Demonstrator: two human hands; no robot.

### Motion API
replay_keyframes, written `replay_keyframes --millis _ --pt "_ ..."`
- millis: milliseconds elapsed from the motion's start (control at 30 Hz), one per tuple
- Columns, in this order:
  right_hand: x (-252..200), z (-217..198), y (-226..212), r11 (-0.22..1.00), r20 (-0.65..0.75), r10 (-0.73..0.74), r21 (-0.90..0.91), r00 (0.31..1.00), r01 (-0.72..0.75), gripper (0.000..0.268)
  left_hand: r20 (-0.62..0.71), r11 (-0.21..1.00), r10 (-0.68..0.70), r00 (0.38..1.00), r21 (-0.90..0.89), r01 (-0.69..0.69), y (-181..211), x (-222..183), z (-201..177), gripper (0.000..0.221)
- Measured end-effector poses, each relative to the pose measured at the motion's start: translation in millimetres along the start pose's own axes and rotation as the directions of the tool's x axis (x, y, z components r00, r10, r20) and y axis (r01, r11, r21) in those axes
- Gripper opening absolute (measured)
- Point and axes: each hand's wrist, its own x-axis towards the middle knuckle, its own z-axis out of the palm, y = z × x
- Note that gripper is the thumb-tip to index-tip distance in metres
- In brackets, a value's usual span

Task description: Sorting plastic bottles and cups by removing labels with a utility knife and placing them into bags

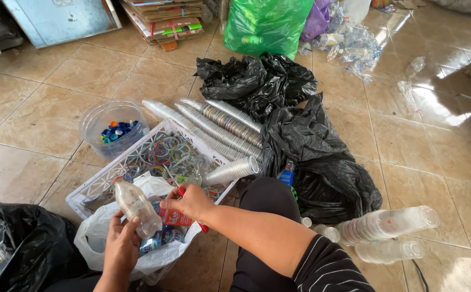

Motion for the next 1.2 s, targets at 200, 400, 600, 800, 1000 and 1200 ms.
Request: replay_keyframes --millis 200,400,600,800,1000,1200 --pt "6 1 9 0.997 -0.030 0.008 -0.072 1.000 -0.011 0.028 0.018 1.000 0.001 1.000 -0.023 -0.001 -10 8 -10 0.056" --pt "6 -1 9 0.990 -0.013 -0.046 -0.131 0.999 0.044 0.025 -0.012 0.999 -0.031 0.999 -0.034 0.031 1 0 1 0.055" --pt "10 1 17 1.000 -0.056 -0.023 -0.015 0.998 0.022 0.023 -0.004 0.999 -0.020 1.000 -0.042 0.020 -2 3 -2 0.055" --pt "6 0 8 0.999 -0.042 -0.030 -0.034 0.999 0.029 0.019 -0.016 0.999 -0.036 0.999 -0.024 0.036 8 -5 7 0.056" --pt "15 -1 26 0.993 -0.102 -0.048 -0.113 0.994 0.036 0.026 0.004 0.999 -0.027 1.000 -0.034 0.027 2 -2 1 0.056" --pt "13 -1 24 0.990 -0.111 -0.049 -0.137 0.993 0.033 0.023 -0.018 1.000 -0.028 0.999 -0.003 0.028 -4 4 -4 0.059"
